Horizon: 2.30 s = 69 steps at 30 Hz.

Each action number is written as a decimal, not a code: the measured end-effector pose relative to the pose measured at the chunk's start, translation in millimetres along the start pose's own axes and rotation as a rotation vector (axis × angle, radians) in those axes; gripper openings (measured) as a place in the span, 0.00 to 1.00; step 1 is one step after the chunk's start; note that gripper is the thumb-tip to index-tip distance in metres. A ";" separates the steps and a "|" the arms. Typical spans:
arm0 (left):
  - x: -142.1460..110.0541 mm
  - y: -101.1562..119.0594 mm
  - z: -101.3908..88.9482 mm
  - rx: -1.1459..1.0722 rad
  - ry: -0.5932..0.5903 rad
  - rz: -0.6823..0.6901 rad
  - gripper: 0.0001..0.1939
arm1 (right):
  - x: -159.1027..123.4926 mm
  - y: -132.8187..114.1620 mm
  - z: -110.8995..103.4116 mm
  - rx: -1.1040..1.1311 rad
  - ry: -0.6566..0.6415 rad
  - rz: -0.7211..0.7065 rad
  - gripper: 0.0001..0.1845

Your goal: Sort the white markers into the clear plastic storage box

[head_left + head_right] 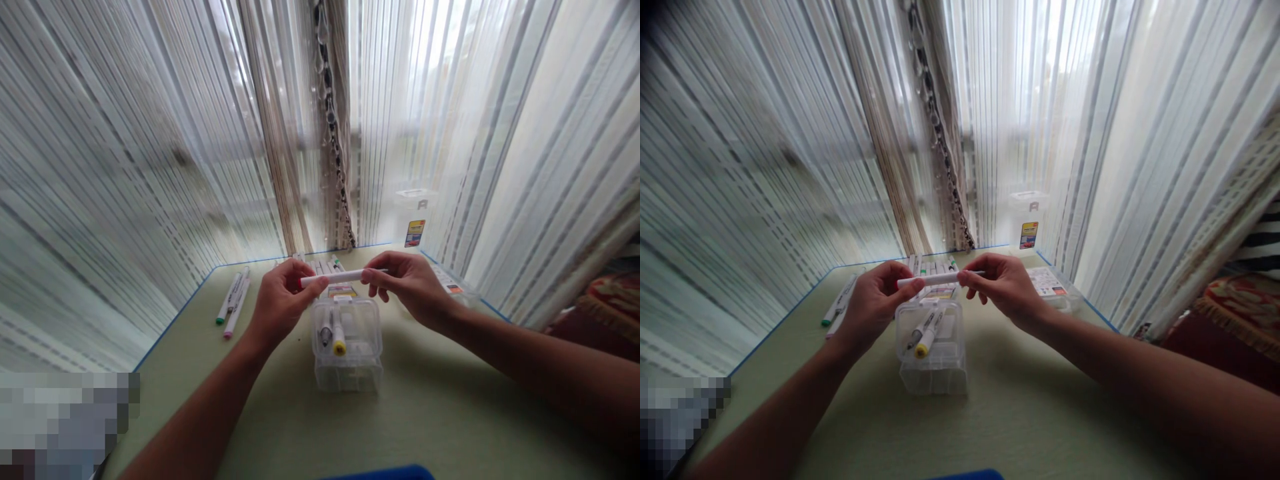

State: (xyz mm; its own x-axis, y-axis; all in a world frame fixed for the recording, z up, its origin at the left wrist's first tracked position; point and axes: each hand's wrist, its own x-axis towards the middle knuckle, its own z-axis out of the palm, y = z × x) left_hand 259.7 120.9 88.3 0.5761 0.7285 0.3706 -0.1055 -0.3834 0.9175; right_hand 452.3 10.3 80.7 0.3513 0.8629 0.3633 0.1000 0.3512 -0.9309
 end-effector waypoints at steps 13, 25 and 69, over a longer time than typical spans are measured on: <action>-2.5 7.6 -0.4 0.062 0.028 -0.031 0.15 | -0.2 3.7 -3.6 0.123 -0.048 0.037 0.12; 0.4 1.7 -2.3 0.173 0.009 -0.093 0.20 | -8.1 -6.1 7.2 -0.014 -0.085 -0.056 0.12; 5.0 3.6 -22.7 -0.109 -0.196 -0.014 0.12 | 3.0 0.8 -4.0 0.147 -0.031 0.047 0.12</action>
State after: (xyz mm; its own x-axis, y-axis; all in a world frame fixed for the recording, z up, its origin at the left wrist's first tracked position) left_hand 243.8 136.1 96.7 0.7237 0.6046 0.3328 -0.1773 -0.3031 0.9363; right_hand 457.1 11.7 80.9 0.3233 0.8895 0.3229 -0.0538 0.3579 -0.9322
